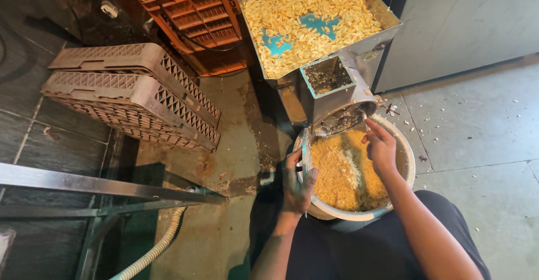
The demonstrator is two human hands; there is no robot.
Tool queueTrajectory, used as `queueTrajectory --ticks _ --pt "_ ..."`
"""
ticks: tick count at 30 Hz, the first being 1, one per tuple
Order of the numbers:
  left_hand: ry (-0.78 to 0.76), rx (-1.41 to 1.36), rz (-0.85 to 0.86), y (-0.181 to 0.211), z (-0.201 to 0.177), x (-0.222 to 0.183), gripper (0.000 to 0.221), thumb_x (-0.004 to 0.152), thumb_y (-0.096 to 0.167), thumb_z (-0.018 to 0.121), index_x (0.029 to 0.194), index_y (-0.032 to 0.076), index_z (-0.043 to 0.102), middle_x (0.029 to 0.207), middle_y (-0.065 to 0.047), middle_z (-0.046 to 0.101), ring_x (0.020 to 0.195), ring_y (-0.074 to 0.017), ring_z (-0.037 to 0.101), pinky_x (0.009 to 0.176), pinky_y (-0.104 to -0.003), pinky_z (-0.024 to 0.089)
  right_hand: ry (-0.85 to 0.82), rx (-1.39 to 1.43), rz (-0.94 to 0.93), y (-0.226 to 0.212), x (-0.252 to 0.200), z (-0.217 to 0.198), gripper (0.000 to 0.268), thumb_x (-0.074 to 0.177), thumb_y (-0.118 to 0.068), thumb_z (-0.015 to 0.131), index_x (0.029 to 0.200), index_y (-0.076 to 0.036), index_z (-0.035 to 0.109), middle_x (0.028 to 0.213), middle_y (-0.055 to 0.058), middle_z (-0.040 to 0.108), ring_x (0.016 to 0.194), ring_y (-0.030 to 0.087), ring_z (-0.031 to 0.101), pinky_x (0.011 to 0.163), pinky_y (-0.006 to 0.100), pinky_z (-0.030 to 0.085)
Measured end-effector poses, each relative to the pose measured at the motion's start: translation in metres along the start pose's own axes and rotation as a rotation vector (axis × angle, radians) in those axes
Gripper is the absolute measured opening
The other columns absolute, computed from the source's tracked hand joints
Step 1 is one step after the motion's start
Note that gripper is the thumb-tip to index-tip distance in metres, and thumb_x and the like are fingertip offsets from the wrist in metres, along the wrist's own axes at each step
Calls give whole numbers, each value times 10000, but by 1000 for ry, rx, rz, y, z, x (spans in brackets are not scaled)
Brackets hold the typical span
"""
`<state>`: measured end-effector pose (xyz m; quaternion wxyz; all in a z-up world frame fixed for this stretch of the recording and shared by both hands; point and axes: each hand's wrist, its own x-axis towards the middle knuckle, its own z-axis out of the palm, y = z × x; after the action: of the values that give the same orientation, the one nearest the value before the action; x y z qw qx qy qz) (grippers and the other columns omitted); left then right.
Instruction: The person sits on the floor and operates a food processing machine, feeding yellow cassava pieces from a metal tray into the machine's hopper. The person uses a fork to push the cassava into the hopper and occasionally uses their hands to clear the output chute into a large metal bowl.
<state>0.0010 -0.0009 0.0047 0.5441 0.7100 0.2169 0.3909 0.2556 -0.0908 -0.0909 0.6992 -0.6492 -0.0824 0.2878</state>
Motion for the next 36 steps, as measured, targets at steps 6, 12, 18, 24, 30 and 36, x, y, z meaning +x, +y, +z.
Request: queueTrajectory --ticks 6,12,18,24,30,36 --pt "-1 23 45 17 2 2 667 1002 451 620 1431 -41 485 1328 -198 603 1247 -265 575 1093 -414 445 -174 258 451 15 20 2 578 928 -2 425 1453 -194 574 781 22 571 436 56 301 354 210 177" --pt "-29 -69 22 25 1 6 710 987 494 612 1422 -48 470 1273 -193 610 1158 -241 587 1027 -393 481 -513 441 722 43 45 -2 526 979 -91 464 1475 -260 509 759 -9 524 420 16 307 321 161 213" --pt "-40 -28 -74 26 -1 5 776 954 550 606 1435 -43 472 1246 -193 631 1128 -237 598 1007 -386 494 -608 199 717 35 30 -69 522 974 -71 495 1473 -212 550 774 -9 547 409 30 326 330 190 240" --pt "-38 -80 -5 20 -1 4 739 993 521 616 1446 -41 458 1316 -179 602 1202 -226 572 1061 -385 460 -463 -690 -16 3 -34 -70 398 972 -116 559 1308 -182 761 771 54 676 582 127 534 564 314 449" --pt "-17 -159 -133 8 4 0 700 956 451 661 1437 -16 460 1206 -148 599 1044 -187 562 929 -352 490 -235 -782 -346 -8 -91 15 388 962 -131 530 1300 -223 697 835 116 729 780 276 716 765 408 558" --pt "-11 -62 -120 3 2 -4 681 957 451 653 1430 -4 469 1202 -113 612 1027 -168 593 899 -336 512 -94 -946 -499 -12 -83 -7 399 921 -46 531 1239 -196 720 952 151 728 835 354 711 765 462 551"
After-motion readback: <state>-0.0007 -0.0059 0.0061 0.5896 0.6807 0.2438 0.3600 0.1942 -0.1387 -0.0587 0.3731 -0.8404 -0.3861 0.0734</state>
